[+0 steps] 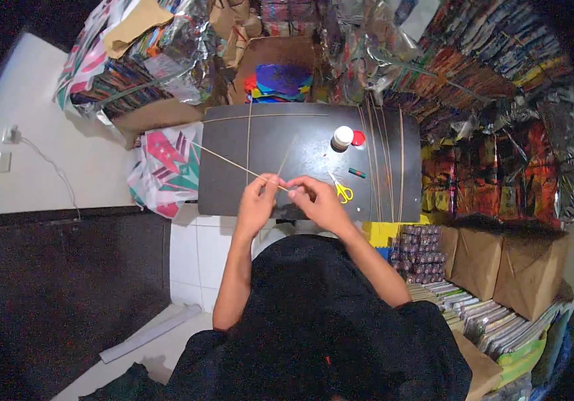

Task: The recorder is assembling the bamboo frame for a traditional kite by tying sticks together with string.

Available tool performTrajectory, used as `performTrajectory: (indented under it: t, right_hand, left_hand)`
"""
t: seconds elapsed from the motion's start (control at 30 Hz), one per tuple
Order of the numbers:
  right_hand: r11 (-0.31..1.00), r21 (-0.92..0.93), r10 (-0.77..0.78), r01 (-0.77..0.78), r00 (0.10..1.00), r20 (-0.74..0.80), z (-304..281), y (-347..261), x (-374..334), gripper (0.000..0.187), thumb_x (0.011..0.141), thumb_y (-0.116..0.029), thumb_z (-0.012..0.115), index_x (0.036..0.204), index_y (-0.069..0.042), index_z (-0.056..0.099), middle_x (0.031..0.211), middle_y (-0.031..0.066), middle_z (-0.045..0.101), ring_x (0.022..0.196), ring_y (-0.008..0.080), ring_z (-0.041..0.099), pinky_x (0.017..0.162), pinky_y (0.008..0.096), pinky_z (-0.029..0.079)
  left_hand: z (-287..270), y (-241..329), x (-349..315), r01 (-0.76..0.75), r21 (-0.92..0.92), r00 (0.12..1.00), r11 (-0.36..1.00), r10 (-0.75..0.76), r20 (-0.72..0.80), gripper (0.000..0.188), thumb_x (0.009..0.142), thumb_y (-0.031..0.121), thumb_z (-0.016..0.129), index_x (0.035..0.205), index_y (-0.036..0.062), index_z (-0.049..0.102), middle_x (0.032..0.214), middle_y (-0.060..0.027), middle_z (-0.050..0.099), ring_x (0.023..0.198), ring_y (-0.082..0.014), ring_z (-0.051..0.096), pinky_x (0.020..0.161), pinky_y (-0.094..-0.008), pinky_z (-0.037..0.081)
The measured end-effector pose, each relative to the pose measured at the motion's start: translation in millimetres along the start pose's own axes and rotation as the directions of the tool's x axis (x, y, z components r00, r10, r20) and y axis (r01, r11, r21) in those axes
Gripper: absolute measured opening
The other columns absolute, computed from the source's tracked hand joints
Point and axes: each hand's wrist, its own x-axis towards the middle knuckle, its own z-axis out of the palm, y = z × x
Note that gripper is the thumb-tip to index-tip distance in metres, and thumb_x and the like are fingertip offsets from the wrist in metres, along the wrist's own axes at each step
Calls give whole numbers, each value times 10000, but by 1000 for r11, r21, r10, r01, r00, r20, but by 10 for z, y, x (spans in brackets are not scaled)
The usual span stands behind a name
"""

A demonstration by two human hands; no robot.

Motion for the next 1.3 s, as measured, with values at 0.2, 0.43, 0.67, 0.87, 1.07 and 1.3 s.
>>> performTrajectory:
  t: [0.2,0.43,0.67,0.87,1.07,1.3]
  right_hand:
    - [990,-26,-139,137,981,-132,86,33,47,197,922,-149,660,1067,-21,697,752,-13,642,658,53,546,592,253,450]
    - [982,146,-103,118,989,-105,190,-165,9,230,955,-63,628,1174,4,655,965,33,687,839,74,615,722,229,492]
    - [957,261,-51,124,961,-271,409,-439,59,252,985,-121,615,1215,-24,650,951,49,665,742,94,625,624,238,520]
    - [969,203,-101,141,976,-192,452,-337,210,298,962,-70,594,1253,-44,652,973,23,607,706,69,604,585,213,461]
    - [968,227,-116,109,993,19,731,-396,186,420,924,2,586,1342,-32,571,1048,35,593,798,92,631,666,222,510]
    - [967,251,-74,39,988,135,924,-546,127,394,911,30,579,1301,-16,542,1047,67,620,814,98,637,708,224,520]
  left_hand:
    - [-366,-115,-108,121,-338,984,933,-69,163,263,1008,124,490,1170,14,666,780,29,494,619,-52,421,553,-215,334]
    - [-558,-72,-362,-27,-191,998,981,36,43,245,1004,102,534,1191,14,666,700,39,497,621,-56,433,559,-215,346]
    - [-730,-49,-584,24,-275,1000,961,-25,0,231,1000,118,568,1182,22,670,726,40,529,637,-34,463,546,-199,351]
    - [-843,-60,-744,-8,-308,998,951,-10,-57,229,997,149,592,1175,32,676,747,42,546,646,-24,488,535,-187,364]
    - [-932,-26,-819,-2,-265,999,964,-10,-43,230,997,129,590,1193,38,669,835,17,589,663,-34,525,564,-192,420]
    - [-936,-4,-834,-28,-328,999,944,12,-51,229,972,63,609,1194,11,639,931,-14,614,703,-51,586,595,-200,462]
